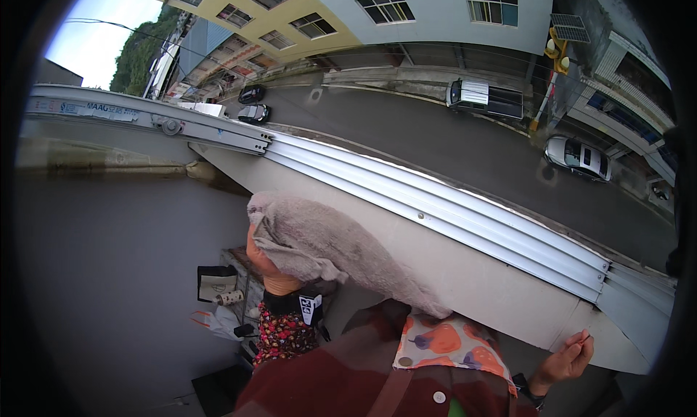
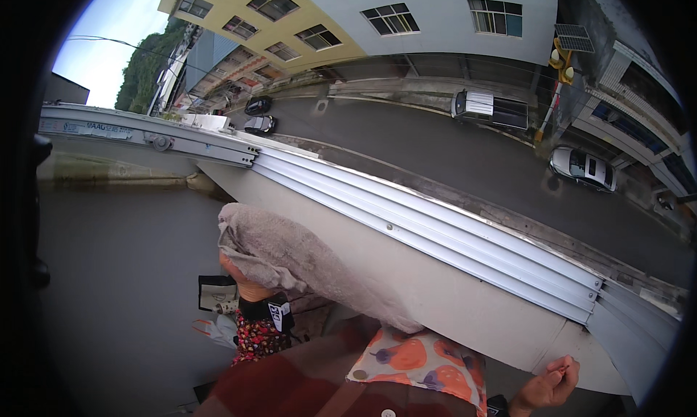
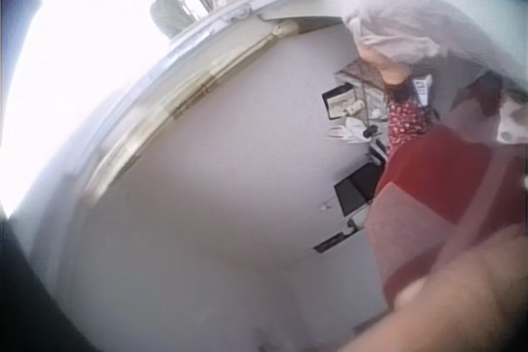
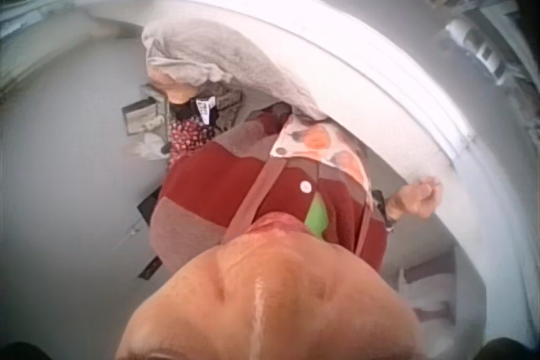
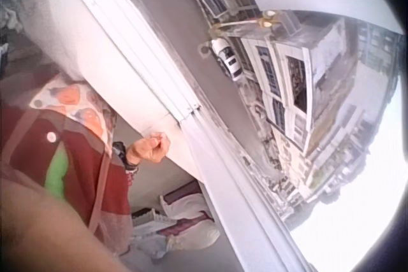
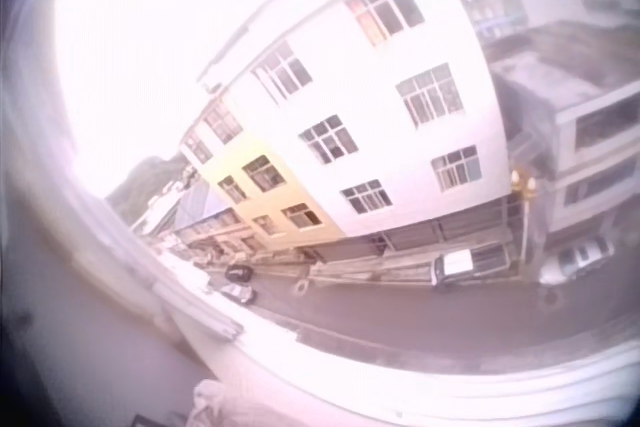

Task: The person cleans the window frame and sill using a cloth and a small tool. They wipe the frame, scrape debris from the tracks, open and close the window, and rinse the cloth in a bucket of water.

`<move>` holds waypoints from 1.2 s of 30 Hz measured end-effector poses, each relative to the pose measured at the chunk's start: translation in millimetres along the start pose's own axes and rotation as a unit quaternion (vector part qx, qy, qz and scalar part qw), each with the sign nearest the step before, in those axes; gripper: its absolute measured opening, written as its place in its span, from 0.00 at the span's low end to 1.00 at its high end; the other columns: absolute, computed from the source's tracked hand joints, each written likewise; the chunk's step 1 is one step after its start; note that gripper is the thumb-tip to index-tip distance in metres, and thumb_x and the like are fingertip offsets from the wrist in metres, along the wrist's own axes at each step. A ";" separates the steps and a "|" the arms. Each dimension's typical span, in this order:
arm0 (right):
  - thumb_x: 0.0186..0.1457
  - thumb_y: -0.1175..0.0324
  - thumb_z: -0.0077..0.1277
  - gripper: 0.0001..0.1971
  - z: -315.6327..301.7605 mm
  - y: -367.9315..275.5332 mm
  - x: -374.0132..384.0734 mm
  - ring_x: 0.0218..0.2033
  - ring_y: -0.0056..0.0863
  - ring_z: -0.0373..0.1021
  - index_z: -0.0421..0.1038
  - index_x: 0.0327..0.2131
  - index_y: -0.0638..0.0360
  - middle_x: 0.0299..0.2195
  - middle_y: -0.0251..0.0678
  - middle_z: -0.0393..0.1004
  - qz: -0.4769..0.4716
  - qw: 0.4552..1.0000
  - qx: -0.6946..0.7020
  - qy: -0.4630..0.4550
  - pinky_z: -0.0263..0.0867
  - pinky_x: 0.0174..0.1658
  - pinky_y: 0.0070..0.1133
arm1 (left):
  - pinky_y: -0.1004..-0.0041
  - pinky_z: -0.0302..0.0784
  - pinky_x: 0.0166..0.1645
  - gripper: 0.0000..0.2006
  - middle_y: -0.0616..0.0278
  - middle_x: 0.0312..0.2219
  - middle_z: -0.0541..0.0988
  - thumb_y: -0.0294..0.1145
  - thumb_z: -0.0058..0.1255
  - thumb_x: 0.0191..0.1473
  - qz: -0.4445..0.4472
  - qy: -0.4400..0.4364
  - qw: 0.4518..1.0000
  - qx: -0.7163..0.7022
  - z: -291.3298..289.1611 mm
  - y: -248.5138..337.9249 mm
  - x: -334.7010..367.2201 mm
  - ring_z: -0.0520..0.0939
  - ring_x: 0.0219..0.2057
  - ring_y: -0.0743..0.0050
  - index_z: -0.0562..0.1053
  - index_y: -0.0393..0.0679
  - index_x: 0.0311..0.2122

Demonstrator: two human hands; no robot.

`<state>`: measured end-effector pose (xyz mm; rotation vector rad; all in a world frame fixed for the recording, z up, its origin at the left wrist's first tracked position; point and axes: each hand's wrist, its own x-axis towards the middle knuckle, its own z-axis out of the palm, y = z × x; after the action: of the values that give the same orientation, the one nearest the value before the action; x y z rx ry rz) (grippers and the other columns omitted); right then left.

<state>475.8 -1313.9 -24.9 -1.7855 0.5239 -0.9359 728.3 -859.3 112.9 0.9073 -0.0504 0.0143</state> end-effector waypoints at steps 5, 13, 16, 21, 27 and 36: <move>0.66 0.71 0.43 0.15 -8.1 19.4 -5.3 0.36 0.22 0.66 0.68 0.51 0.72 0.42 0.39 0.72 -0.006 0.990 -0.137 0.032 0.64 0.41 0.17 | 0.59 0.69 0.59 0.21 0.51 0.53 0.71 0.35 0.40 0.64 0.174 0.185 0.925 0.284 -109.8 53.6 7.1 0.74 0.53 0.52 0.62 0.39 0.59; 0.65 0.75 0.43 0.13 2.4 2.9 -8.2 0.36 0.23 0.67 0.69 0.50 0.71 0.39 0.40 0.74 0.010 0.962 -0.265 0.070 0.65 0.43 0.18 | 0.61 0.69 0.54 0.21 0.39 0.47 0.75 0.35 0.49 0.59 0.100 0.126 0.628 0.762 -184.1 20.4 74.1 0.76 0.48 0.46 0.68 0.32 0.54; 0.66 0.73 0.45 0.14 -8.6 12.8 -4.6 0.38 0.20 0.68 0.70 0.51 0.70 0.44 0.37 0.75 0.009 0.962 -0.267 0.063 0.65 0.43 0.15 | 0.59 0.70 0.53 0.20 0.41 0.46 0.76 0.35 0.49 0.58 0.098 0.115 0.592 0.791 -164.5 21.9 70.6 0.75 0.48 0.44 0.70 0.33 0.51; 0.67 0.73 0.43 0.14 -17.5 34.8 -5.3 0.40 0.22 0.70 0.70 0.51 0.72 0.46 0.39 0.75 -0.007 0.957 -0.275 0.091 0.66 0.45 0.17 | 0.60 0.71 0.51 0.17 0.44 0.41 0.78 0.32 0.50 0.55 0.092 0.096 0.605 0.785 -133.8 11.6 72.8 0.75 0.46 0.46 0.73 0.34 0.48; 0.66 0.73 0.43 0.14 9.6 3.4 -14.0 0.36 0.24 0.69 0.70 0.49 0.73 0.42 0.41 0.75 -0.023 0.969 -0.239 0.051 0.67 0.42 0.18 | 0.59 0.72 0.47 0.14 0.47 0.36 0.79 0.27 0.51 0.53 0.127 0.056 0.594 0.792 -85.6 -18.0 56.5 0.76 0.43 0.46 0.74 0.35 0.45; 0.55 0.73 0.54 0.08 42.4 -42.4 8.4 0.23 0.23 0.67 0.74 0.38 0.68 0.27 0.38 0.74 -0.182 0.953 0.015 -0.241 0.61 0.27 0.18 | 0.59 0.70 0.48 0.15 0.53 0.38 0.79 0.26 0.52 0.50 0.216 -0.058 0.635 0.739 8.9 -119.8 -50.5 0.75 0.42 0.50 0.75 0.38 0.45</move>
<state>511.6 -1278.5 8.9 -2.0325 -0.1357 -0.7002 681.6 -939.7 21.5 2.5608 -0.4278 0.5215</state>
